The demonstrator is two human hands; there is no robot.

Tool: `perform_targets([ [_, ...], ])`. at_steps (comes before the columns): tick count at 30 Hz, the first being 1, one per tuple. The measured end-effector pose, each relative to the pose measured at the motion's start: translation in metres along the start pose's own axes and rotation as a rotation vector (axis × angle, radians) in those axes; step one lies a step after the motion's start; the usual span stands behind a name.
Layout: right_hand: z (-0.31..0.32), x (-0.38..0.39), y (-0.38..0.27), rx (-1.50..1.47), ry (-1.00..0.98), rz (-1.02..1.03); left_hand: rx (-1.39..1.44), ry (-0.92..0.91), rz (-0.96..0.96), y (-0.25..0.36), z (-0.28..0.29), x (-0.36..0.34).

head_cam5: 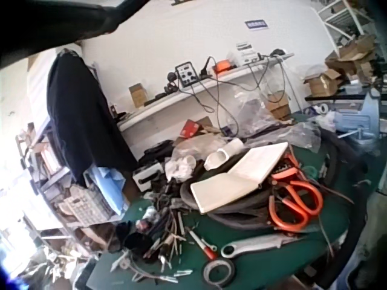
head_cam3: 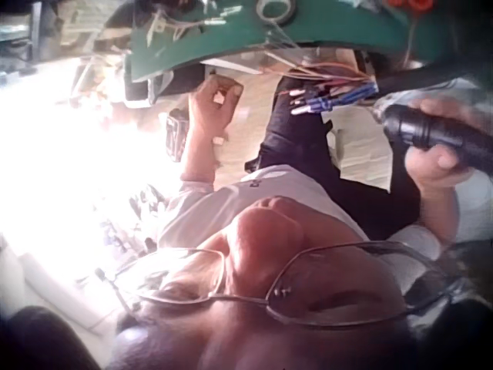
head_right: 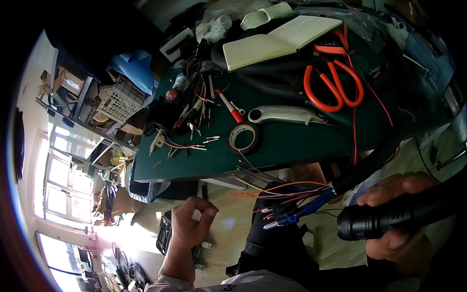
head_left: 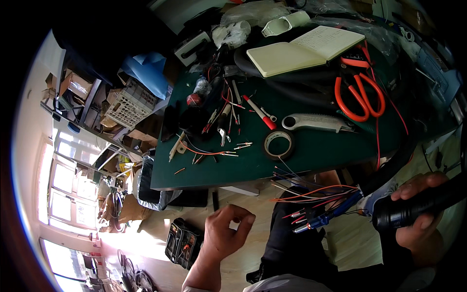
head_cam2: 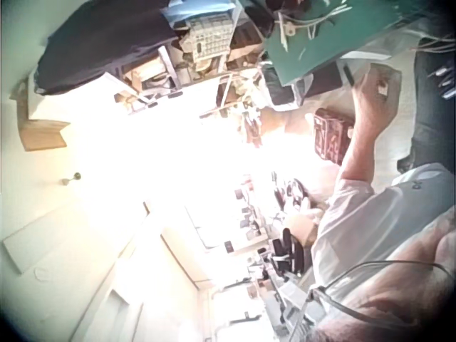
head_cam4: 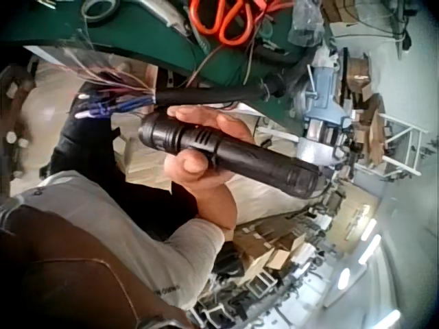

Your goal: The person illuminates a large cable harness with a flashlight, picks up small pieces of heat-shrink tubing from a workbench, slides them over individual wires, and then uses a pair of side cutters to strip insulation from one of the wires.

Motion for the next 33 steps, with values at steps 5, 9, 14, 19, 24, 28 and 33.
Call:
perform_targets([
  [5, 0.030, -0.021, -0.004, 0.231, -0.060, -0.155, -0.109, 0.308, -0.024, -0.016, 0.045, -0.060],
  [9, 0.033, -0.042, -0.008, 0.163, -0.003, -0.002, -0.138, 0.286, -0.088, -0.006, 0.063, -0.133],
  [14, 0.026, -0.025, -0.007, 0.240, 0.144, -0.163, -0.313, 0.068, -0.292, -0.015, 0.066, -0.204],
  [19, 0.014, -0.018, -0.003, 0.187, 0.195, -0.213, -0.458, -0.070, -0.388, -0.024, 0.053, -0.229],
  [24, -0.008, -0.024, 0.009, 0.151, 0.200, -0.241, -0.323, 0.063, -0.242, -0.044, 0.076, -0.222],
  [28, -0.018, -0.019, 0.008, 0.099, 0.201, -0.219, -0.309, 0.102, -0.218, -0.053, 0.083, -0.202],
  [33, -0.030, -0.015, 0.008, 0.034, 0.171, -0.285, -0.444, -0.012, -0.383, -0.065, 0.092, -0.171],
])
Point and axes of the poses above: each hand's wrist, its own x-axis away from the middle knuckle, its own z-axis out of the back of the hand, y = z × x, the point moved 3 cm from there along -x, towards the middle knuckle, and after that the axes turned 5 degrees about -x, right-handed, at the moved point
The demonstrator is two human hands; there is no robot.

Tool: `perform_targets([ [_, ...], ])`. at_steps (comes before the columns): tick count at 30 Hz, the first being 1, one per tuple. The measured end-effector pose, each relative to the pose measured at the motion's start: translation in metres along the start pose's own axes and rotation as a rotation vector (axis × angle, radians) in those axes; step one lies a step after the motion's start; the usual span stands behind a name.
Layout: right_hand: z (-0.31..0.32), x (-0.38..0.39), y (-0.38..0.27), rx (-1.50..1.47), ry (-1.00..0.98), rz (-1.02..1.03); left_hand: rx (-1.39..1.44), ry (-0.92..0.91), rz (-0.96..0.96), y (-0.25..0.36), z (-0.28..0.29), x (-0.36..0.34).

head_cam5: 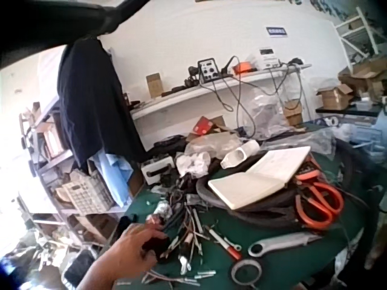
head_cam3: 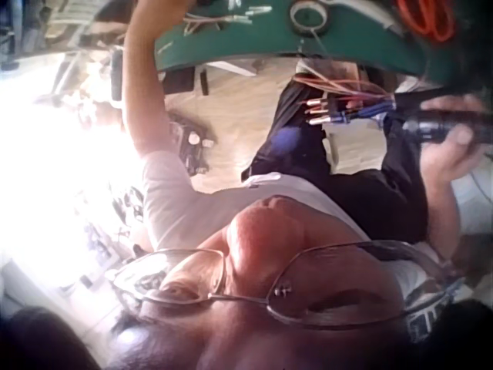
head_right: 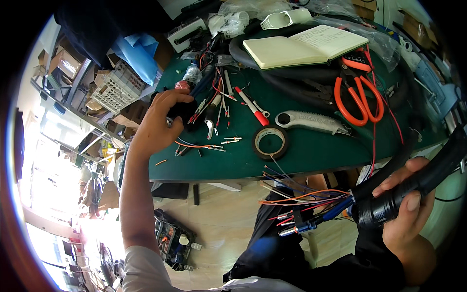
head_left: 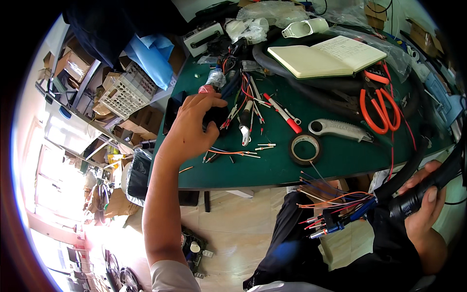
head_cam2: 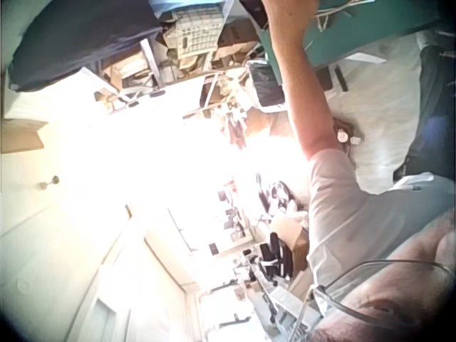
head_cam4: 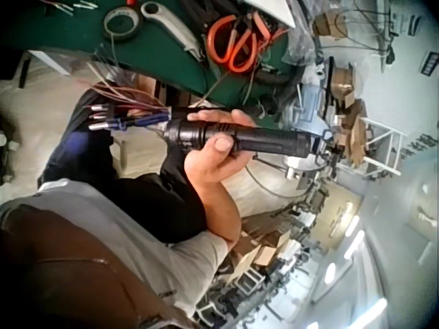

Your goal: The person illuminates a large cable harness with a flashlight, picks up small pieces of heat-shrink tubing from a workbench, slides them over individual wires, and then uses a pair of side cutters to strip insulation from one of the wires.

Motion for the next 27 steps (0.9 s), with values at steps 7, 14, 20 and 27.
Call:
perform_targets([
  [7, 0.000, 0.000, -0.011, -0.002, 0.037, -0.046, -0.140, -0.046, 0.006, 0.019, -0.016, 0.009],
  [14, 0.003, 0.000, -0.019, 0.020, 0.042, -0.016, -0.064, 0.081, 0.001, 0.019, -0.019, -0.011],
  [20, -0.001, 0.001, -0.017, 0.002, 0.089, -0.039, -0.062, -0.031, -0.108, 0.023, -0.033, -0.055],
  [27, 0.012, 0.003, -0.010, 0.025, 0.149, -0.109, 0.033, -0.196, 0.061, 0.023, -0.041, -0.071],
])
Point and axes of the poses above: each hand's wrist, its own x-axis away from the middle knuckle, its own z-axis out of the back of the hand, y = z × x, the point moved 3 cm from there along -x, towards the middle knuckle, and after that the axes turned 5 degrees about -x, right-handed, at the moved point
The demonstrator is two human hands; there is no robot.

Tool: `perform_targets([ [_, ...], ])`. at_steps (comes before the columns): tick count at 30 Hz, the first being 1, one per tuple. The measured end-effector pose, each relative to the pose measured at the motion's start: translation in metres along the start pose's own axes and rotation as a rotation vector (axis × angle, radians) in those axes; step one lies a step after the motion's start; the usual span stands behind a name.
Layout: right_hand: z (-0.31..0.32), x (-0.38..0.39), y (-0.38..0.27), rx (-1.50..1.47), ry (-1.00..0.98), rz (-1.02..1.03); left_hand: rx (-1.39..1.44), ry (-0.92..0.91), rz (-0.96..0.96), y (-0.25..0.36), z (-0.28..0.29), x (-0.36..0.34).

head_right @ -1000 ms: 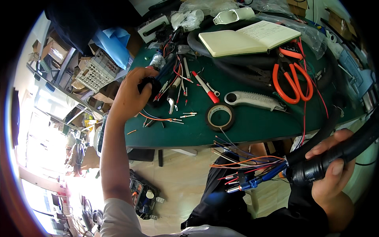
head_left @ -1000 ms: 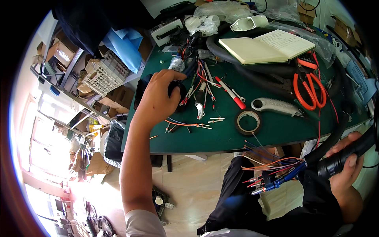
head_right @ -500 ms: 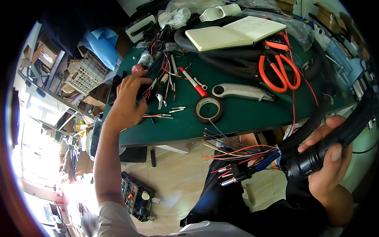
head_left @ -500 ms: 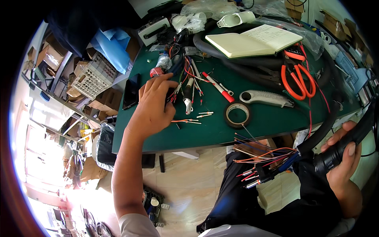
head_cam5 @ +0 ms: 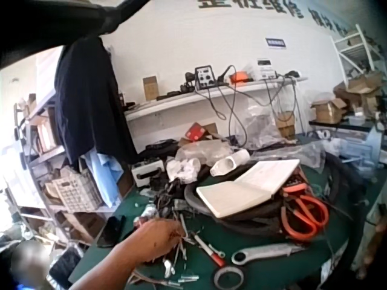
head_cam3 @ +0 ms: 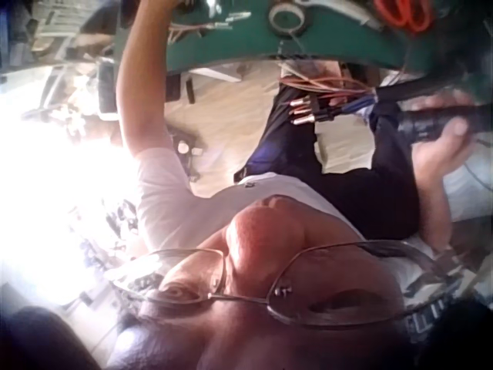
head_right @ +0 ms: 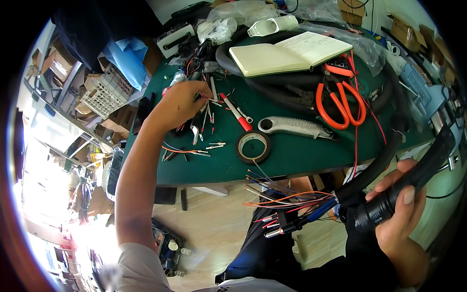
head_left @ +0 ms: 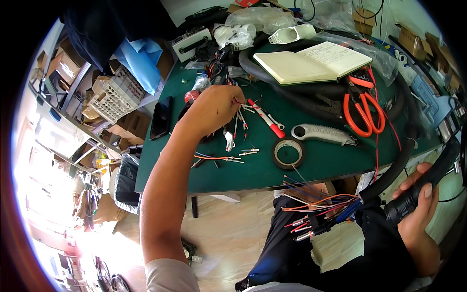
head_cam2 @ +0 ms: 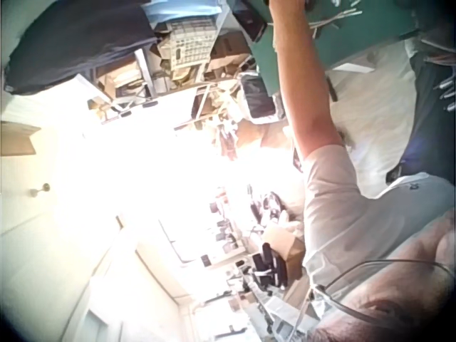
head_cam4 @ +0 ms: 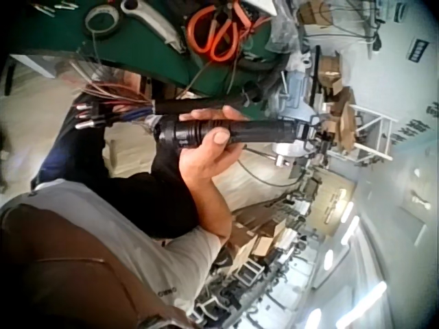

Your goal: The person illuminates a large cable harness with a flashlight, picks up small pieces of heat-shrink tubing from a workbench, slides them over individual wires, and then uses a pair of side cutters to strip insulation from one of the wires.

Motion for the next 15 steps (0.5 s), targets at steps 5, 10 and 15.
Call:
perform_targets([
  [5, 0.0004, -0.0036, -0.0007, -0.016, -0.005, -0.011, 0.047, 0.020, 0.025, -0.0049, -0.0025, -0.0044],
  [10, -0.0040, -0.0043, 0.0023, -0.011, -0.049, -0.008, 0.030, 0.021, 0.042, -0.0032, -0.0023, -0.0039],
  [15, -0.0081, -0.0034, 0.0042, -0.002, -0.060, -0.003, 0.020, 0.038, 0.024, -0.0047, -0.0040, -0.0019],
])
Point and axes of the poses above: each hand's wrist, its own x-axis away from the middle knuckle, its own z-axis out of the back of the hand, y = z × x, the point moved 3 cm from there along -x, towards the middle knuckle, and after that the axes turned 5 degrees about -x, right-handed, at the moved point
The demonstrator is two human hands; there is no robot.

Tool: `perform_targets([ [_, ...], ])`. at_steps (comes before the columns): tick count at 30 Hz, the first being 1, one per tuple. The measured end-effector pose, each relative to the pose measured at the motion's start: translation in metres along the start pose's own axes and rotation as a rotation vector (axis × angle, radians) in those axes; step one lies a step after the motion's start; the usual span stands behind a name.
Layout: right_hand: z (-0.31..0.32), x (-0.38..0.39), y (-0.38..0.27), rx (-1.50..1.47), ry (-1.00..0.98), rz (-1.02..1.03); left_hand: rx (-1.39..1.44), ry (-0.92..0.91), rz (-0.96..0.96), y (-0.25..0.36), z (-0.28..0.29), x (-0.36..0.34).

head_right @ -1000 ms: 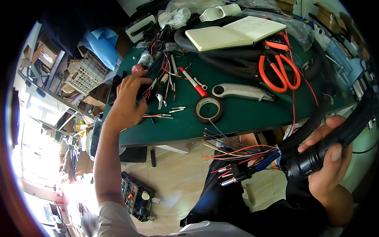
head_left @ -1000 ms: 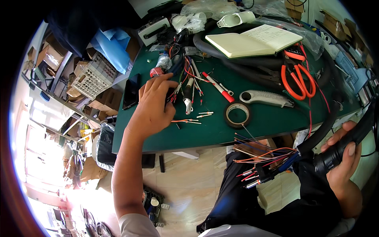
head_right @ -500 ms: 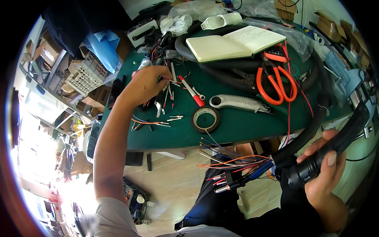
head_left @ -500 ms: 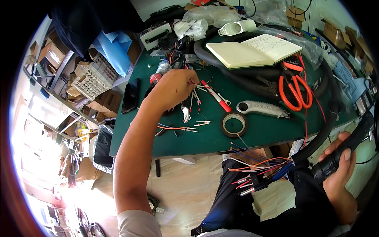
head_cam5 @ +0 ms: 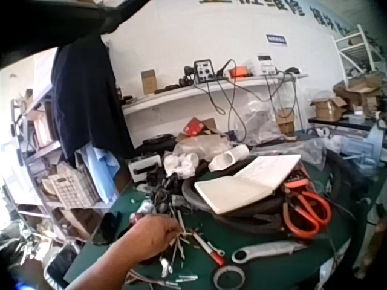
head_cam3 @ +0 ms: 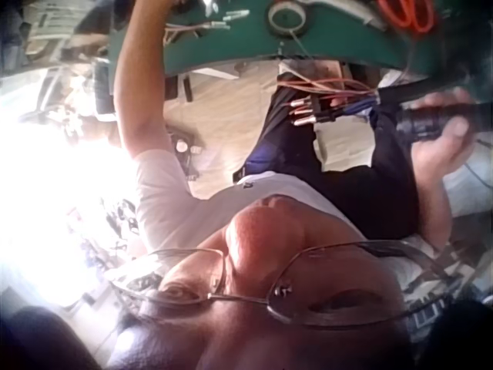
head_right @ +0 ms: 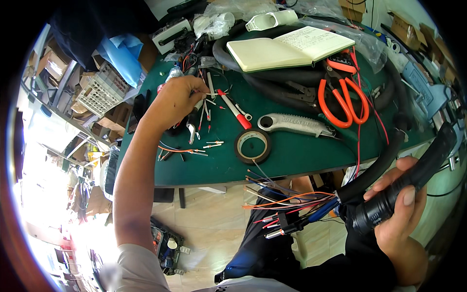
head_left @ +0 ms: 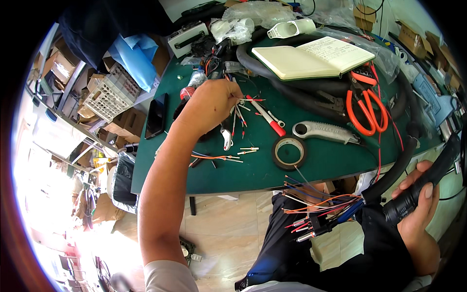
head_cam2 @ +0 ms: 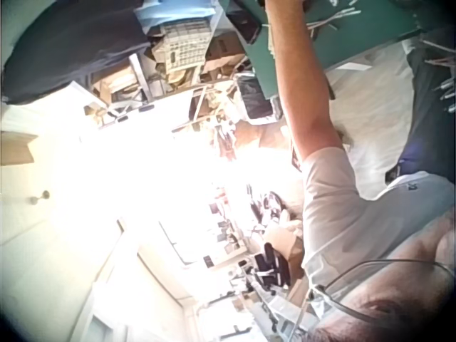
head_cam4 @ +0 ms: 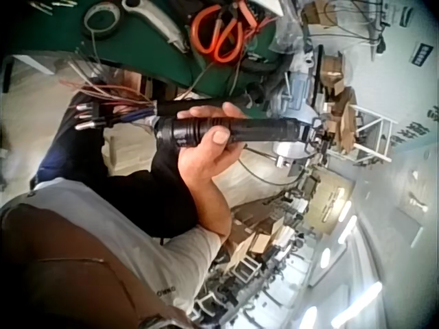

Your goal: The person illuminates a large cable harness with a flashlight, picks up small pieces of heat-shrink tubing from a workbench, slides them over individual wires, and then uses a pair of side cutters to strip insulation from one of the wires.

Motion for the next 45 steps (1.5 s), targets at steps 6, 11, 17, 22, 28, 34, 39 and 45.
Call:
perform_targets([
  [6, -0.006, 0.000, -0.004, 0.007, -0.027, -0.005, 0.015, -0.040, 0.033, 0.005, 0.002, 0.000],
  [11, -0.005, 0.002, -0.003, 0.009, -0.024, -0.009, 0.001, -0.029, 0.015, 0.008, 0.004, 0.001],
  [17, 0.001, 0.003, -0.005, -0.009, -0.031, 0.008, -0.050, -0.016, -0.005, 0.011, 0.005, 0.002],
  [22, 0.005, 0.003, -0.007, 0.005, -0.033, 0.032, -0.055, 0.010, -0.031, 0.014, 0.006, 0.001],
  [28, 0.008, 0.006, -0.006, 0.015, -0.038, 0.026, -0.070, 0.004, -0.044, 0.013, 0.005, 0.003],
  [34, 0.006, 0.007, -0.006, 0.018, -0.047, 0.024, -0.054, -0.015, -0.033, 0.008, 0.002, 0.006],
  [39, 0.006, 0.007, -0.008, 0.016, -0.043, 0.016, -0.047, -0.021, -0.058, 0.011, 0.005, 0.001],
  [45, 0.010, 0.004, -0.005, 0.006, 0.004, -0.014, -0.114, 0.125, -0.067, 0.038, 0.010, 0.012],
])
Point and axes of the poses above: each hand's wrist, its own x-axis away from the middle knuckle, its own z-axis out of the back of the hand, y = z × x, the point moved 3 cm from there along -x, towards the middle knuckle, and after that the axes turned 5 degrees about -x, right-handed, at the moved point
